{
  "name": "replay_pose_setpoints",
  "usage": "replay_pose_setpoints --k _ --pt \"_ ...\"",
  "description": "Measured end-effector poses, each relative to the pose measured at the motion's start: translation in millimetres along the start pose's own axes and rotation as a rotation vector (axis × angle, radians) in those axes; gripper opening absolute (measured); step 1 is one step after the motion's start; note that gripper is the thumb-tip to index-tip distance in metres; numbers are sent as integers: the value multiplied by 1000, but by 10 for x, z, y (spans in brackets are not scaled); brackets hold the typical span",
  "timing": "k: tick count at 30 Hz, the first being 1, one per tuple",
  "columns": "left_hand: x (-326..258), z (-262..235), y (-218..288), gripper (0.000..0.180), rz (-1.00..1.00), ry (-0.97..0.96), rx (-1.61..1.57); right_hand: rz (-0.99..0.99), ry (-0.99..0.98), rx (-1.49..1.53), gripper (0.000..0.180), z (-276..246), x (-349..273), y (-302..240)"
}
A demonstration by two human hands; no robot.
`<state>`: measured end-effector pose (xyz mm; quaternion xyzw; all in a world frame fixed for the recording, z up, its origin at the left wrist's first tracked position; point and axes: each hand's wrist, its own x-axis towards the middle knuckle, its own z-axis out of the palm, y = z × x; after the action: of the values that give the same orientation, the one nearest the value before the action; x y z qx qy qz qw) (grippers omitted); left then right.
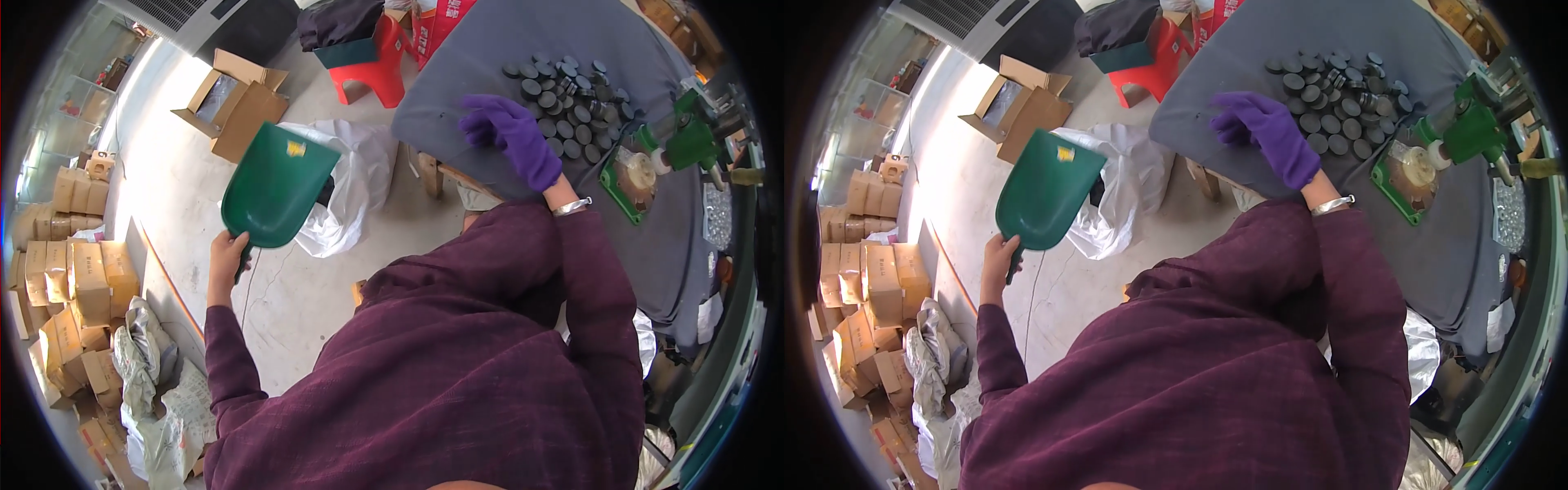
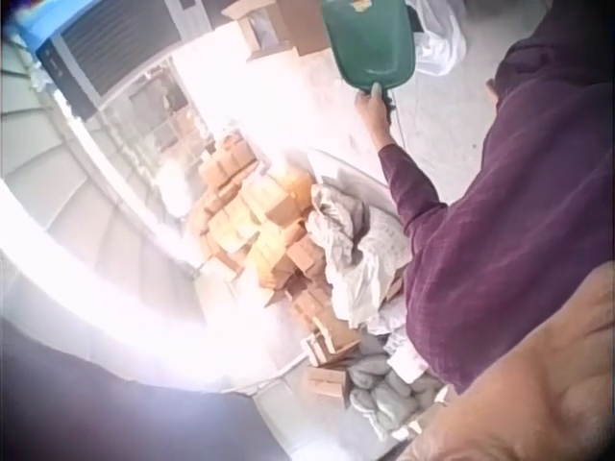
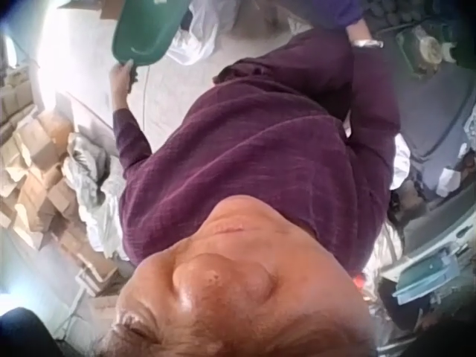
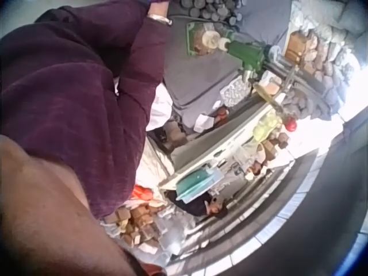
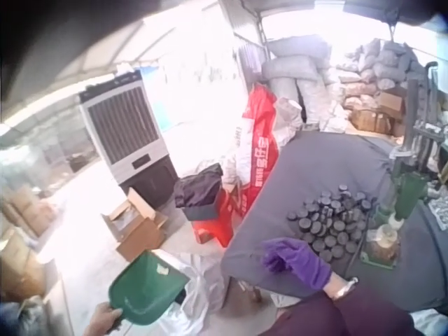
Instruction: The person operates a manual press to process black rubber or foam discs.
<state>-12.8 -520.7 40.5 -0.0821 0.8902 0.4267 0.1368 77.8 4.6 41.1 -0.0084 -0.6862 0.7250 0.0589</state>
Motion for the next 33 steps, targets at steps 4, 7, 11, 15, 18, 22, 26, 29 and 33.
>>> replay_pose_setpoints --k 4,7,11,15,18,22,26,29,33 --pt "-169 -29 -213 24 -69 144 462 30 20 61 34 38 -10 43" --pt "-159 290 -301 28 170 436 1004 -14 14 64 34 14 -20 47" --pt "-14 793 -40 31 73 323 980 11 48 80 34 39 -16 43" --pt "169 1448 -281 37 -3 194 933 -16 31 119 34 24 -7 56" --pt "139 1477 -470 40 -76 154 898 5 60 115 34 27 2 112" --pt "171 1169 -601 34 -312 -42 610 29 71 25 34 58 -17 -19" --pt "356 1203 -401 31 -164 -82 769 20 78 40 34 54 -2 18" --pt "741 1662 -328 27 -6 31 869 12 89 36 33 87 17 62" --pt "1106 1907 -117 28 -121 76 772 28 108 41 34 73 -25 23"
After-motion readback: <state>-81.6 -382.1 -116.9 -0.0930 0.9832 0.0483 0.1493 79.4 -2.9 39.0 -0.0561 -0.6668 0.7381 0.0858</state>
